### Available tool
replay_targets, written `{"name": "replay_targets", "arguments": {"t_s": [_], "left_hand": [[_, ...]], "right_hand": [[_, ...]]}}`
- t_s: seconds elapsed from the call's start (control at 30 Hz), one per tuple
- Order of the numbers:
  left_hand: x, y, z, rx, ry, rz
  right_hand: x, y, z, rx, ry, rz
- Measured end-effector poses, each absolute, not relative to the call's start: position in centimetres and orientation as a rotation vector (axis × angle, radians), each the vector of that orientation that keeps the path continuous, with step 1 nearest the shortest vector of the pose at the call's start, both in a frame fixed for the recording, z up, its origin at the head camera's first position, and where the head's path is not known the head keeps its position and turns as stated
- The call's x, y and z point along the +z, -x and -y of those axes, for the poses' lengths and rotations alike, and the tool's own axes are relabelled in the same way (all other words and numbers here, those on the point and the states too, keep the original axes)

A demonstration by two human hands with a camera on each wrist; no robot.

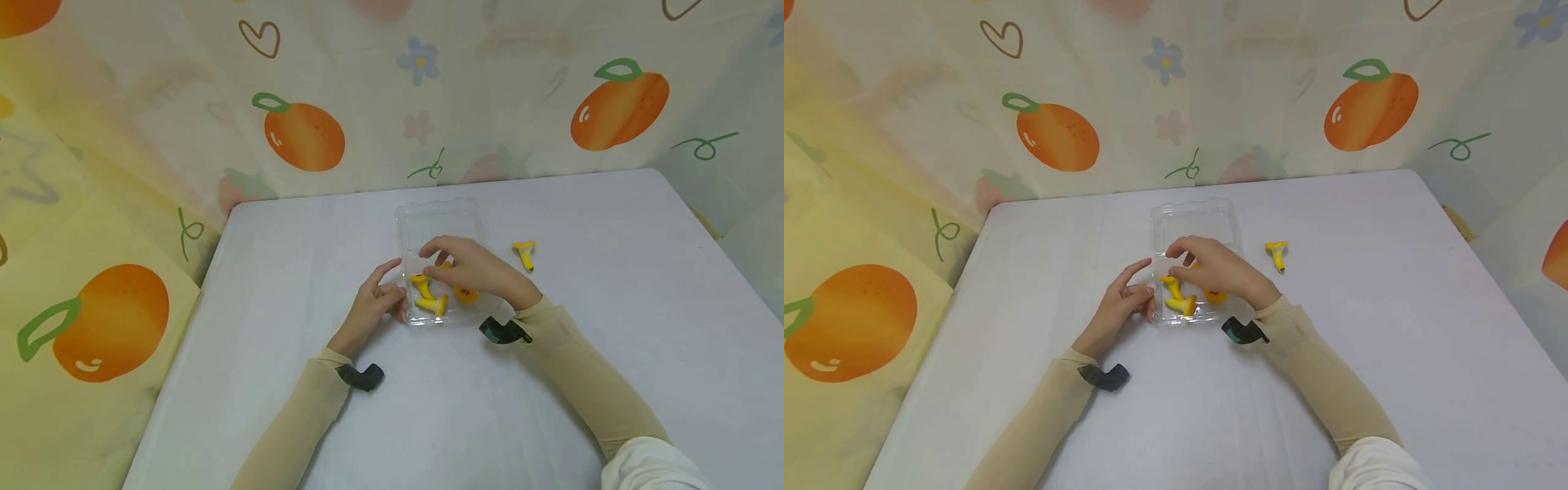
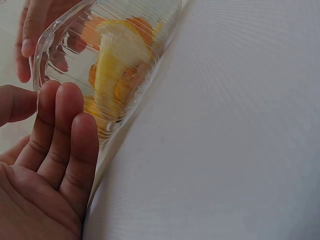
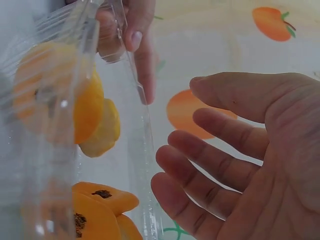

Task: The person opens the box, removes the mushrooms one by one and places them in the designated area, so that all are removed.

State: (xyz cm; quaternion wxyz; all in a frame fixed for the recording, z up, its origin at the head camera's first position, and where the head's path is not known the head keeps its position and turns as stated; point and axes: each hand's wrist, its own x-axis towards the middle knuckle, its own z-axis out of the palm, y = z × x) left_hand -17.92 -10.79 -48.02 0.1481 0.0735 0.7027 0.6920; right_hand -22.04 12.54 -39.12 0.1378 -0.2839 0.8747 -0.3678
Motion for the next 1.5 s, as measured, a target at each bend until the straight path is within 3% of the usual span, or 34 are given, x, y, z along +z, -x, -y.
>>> {"name": "replay_targets", "arguments": {"t_s": [1.5], "left_hand": [[-48.1,17.9,10.7,2.02,-0.205,-1.986]], "right_hand": [[-40.8,21.5,-10.9,-0.801,0.795,-2.581]]}}
